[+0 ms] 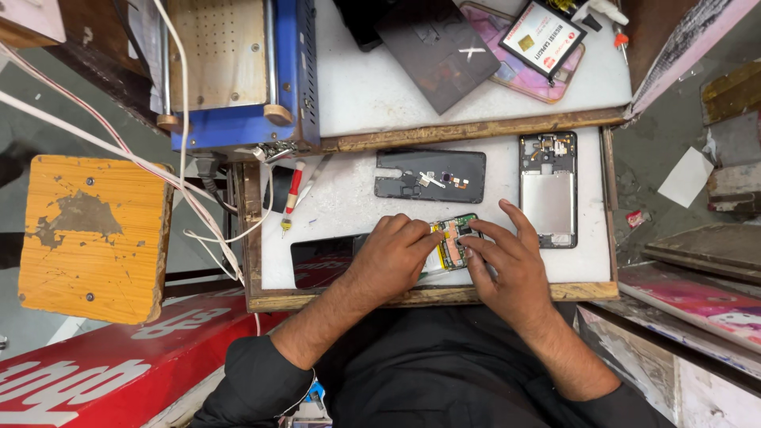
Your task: The person disassembles a smartphone, removes the battery, and handles internal components including the motherboard and screen assembly. They use a screwdriver and a plastic pry tool to separate parts and reposition components on the workbench.
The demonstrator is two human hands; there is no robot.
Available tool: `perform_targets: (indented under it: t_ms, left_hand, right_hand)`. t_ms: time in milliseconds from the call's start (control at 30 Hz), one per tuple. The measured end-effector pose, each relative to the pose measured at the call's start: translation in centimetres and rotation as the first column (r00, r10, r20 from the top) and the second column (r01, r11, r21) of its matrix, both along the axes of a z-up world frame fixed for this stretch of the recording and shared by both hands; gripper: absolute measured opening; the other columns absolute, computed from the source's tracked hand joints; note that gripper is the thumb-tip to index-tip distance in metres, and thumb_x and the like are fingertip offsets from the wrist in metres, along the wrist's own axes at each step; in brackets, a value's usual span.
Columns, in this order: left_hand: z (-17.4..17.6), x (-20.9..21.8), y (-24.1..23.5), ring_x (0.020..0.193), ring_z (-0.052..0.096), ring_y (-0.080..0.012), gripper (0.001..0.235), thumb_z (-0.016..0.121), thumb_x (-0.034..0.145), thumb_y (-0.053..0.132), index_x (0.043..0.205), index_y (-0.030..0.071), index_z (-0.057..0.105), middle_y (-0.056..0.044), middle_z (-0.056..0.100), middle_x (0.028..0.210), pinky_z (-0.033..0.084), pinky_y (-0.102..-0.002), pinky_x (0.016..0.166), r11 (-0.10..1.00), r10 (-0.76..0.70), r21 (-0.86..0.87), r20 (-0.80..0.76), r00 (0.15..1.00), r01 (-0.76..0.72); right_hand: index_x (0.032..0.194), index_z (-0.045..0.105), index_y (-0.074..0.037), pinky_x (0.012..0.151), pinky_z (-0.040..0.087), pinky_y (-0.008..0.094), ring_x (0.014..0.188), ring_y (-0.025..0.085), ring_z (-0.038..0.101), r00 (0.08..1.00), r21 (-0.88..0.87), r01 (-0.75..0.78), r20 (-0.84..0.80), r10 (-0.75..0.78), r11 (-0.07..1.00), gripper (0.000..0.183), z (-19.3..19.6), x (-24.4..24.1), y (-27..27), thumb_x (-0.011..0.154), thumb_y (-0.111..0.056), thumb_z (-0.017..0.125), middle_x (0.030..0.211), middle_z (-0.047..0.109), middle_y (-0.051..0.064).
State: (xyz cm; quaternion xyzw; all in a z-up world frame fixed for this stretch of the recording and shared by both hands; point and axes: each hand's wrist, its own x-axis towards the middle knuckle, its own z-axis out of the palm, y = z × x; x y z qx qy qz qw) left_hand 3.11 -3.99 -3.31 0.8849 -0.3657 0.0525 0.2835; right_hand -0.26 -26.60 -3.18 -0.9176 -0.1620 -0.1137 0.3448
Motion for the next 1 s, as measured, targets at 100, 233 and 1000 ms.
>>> perform_targets:
  t_ms: [100, 233, 1000]
  left_hand:
    - [0.4, -0.1, 0.0, 0.097, 0.058, -0.0249, 0.031, 0.070, 0.087, 0.008, 0.118, 0.004, 0.072, -0.006, 0.062, 0.104, 0.048, -0.041, 0.086, 0.999, -0.004, 0.043, 0.041, 0.999, 0.002]
    - [1.0, -0.4, -0.3, 0.096, 0.058, -0.0251, 0.028, 0.068, 0.086, 0.011, 0.113, 0.004, 0.071, -0.006, 0.062, 0.103, 0.048, -0.041, 0.084, 0.984, -0.038, 0.175, 0.090, 0.995, 0.022]
    - [-0.8, -0.8, 0.1, 0.099, 0.057, -0.0222, 0.030, 0.073, 0.088, 0.011, 0.118, 0.007, 0.074, -0.002, 0.063, 0.100, 0.047, -0.041, 0.091, 0.997, 0.078, 0.012, 0.076, 0.994, -0.079]
  right_hand:
    - [0.106, 0.076, -0.011, 0.116, 0.044, 0.049, 0.142, 0.041, 0.047, 1.000, -0.011, -0.004, 0.000, 0.004, 1.000, 0.022, 0.0, 0.1, 0.2, 0.086, -0.005, 0.075, 0.124, 0.070, 0.006]
    - [0.107, 0.076, -0.011, 0.116, 0.043, 0.050, 0.142, 0.041, 0.048, 1.000, -0.014, -0.003, -0.006, 0.003, 1.000, 0.022, -0.1, -0.3, 0.1, 0.086, -0.004, 0.074, 0.123, 0.070, 0.006]
    - [0.107, 0.076, -0.013, 0.117, 0.043, 0.050, 0.143, 0.041, 0.045, 1.000, -0.063, -0.002, 0.014, 0.003, 0.998, 0.024, -0.2, -0.3, 0.5, 0.085, -0.005, 0.076, 0.125, 0.069, 0.005]
